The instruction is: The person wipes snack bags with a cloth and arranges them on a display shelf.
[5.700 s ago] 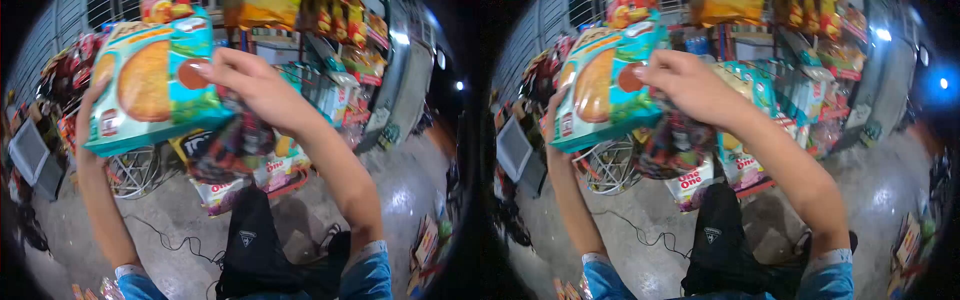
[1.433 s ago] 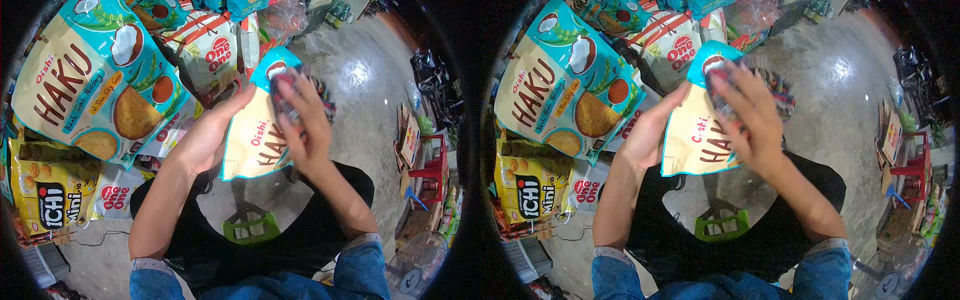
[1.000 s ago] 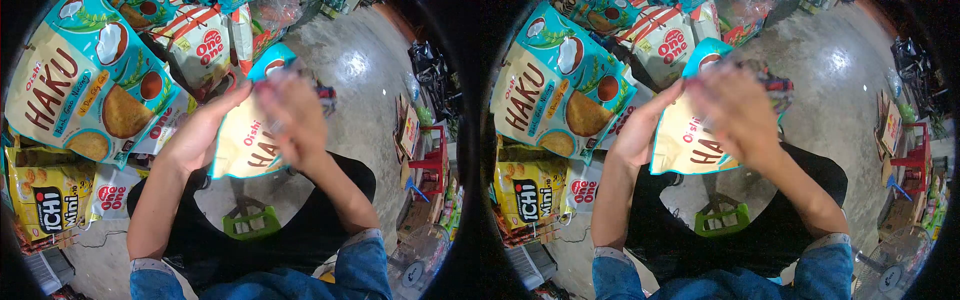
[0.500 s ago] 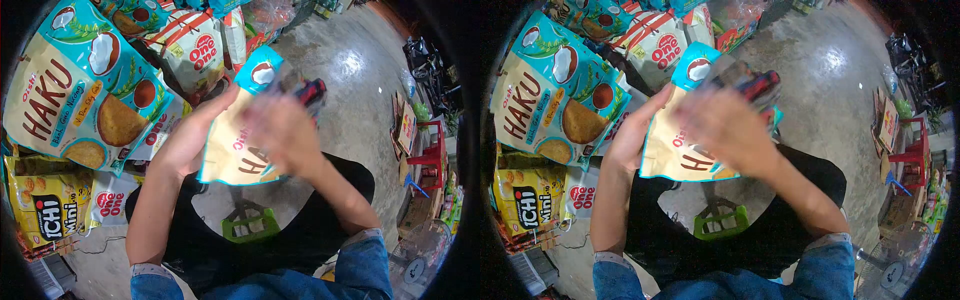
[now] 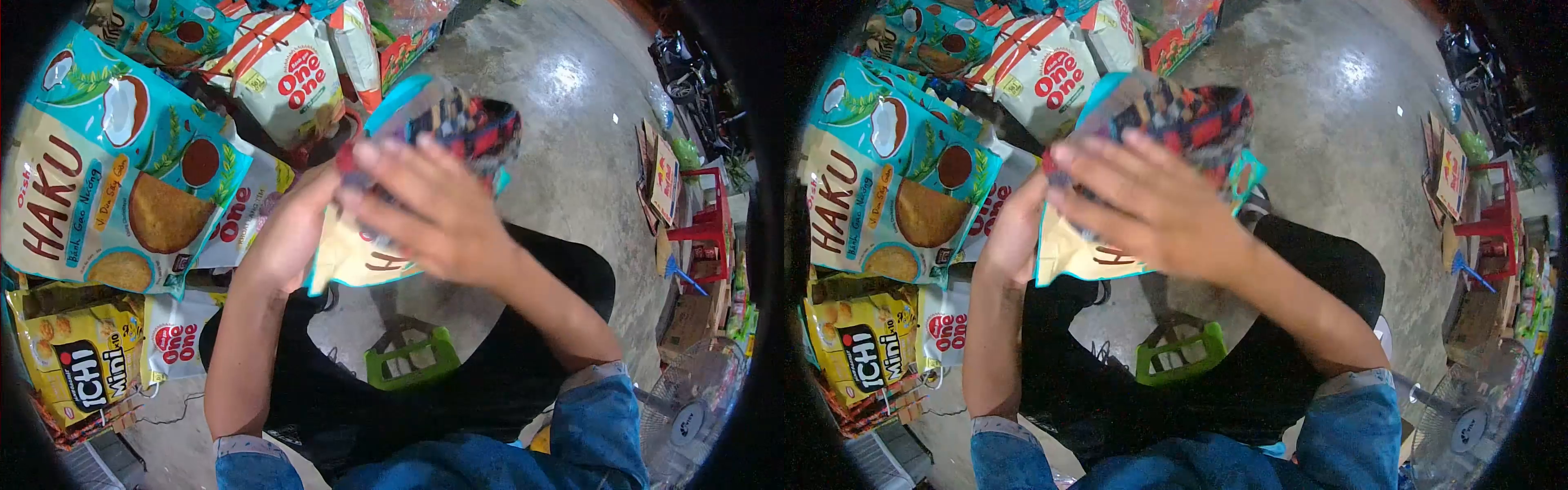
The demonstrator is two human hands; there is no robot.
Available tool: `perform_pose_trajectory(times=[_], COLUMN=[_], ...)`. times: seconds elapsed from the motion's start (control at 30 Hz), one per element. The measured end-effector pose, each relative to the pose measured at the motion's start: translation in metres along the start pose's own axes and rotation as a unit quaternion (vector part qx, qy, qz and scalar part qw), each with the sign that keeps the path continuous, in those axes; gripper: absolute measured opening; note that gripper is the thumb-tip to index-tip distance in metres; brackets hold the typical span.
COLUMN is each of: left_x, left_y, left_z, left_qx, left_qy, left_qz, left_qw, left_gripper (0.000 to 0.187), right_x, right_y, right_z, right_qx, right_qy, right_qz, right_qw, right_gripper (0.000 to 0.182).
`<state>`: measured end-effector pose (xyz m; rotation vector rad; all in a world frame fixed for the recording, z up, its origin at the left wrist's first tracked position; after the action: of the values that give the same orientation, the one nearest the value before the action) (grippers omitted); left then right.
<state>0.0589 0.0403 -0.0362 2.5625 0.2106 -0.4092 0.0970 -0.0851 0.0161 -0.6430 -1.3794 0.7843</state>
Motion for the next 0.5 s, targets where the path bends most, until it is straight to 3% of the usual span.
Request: perform_pose_trajectory(times=[0.1, 0.2, 0.27, 0.33, 0.37, 0.5], left_x=[0.002, 0.005, 0.010, 0.007, 0.005, 0.001], left_y=[0.029, 0.033, 0.023, 0.005, 0.009, 0.009], left_z=[-0.001, -0.005, -0.006, -0.016, -0.019, -0.041], left_qx=[-0.039, -0.046, -0.057, -0.120, -0.127, -0.105], left_qy=[-0.012, -0.007, 0.004, 0.028, -0.014, 0.064], left_qz=[0.054, 0.050, 0.026, -0.038, 0.005, 0.035], left_qw=[0.998, 0.998, 0.998, 0.992, 0.992, 0.992], left_gripper=[0.050, 0.050, 0.050, 0.049, 0.048, 0.052], right_x=[0.001, -0.003, 0.004, 0.008, 0.009, 0.002], right_y=[-0.036, -0.032, -0.022, -0.011, -0.008, 0.001], right_z=[-0.046, -0.050, -0.021, -0.004, 0.003, 0.024], right_qx=[0.023, 0.073, 0.058, 0.104, 0.092, 0.168], right_qy=[0.094, 0.139, 0.098, 0.071, 0.034, -0.028], right_qz=[-0.102, -0.120, -0.069, -0.038, -0.021, -0.008], right_qw=[0.990, 0.980, 0.991, 0.991, 0.995, 0.985], right_gripper=[0.060, 0.059, 0.065, 0.051, 0.050, 0.045])
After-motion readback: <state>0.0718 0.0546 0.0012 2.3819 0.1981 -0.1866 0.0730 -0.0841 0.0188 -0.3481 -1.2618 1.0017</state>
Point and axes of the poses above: each hand's wrist, its own x-axis towards the middle knuckle, its own y-axis out of the palm, z = x × y, the point moved 8 cm from there along x, towards the middle knuckle, and after that the axes turned 3 degrees about z, right-handed, at the moved point
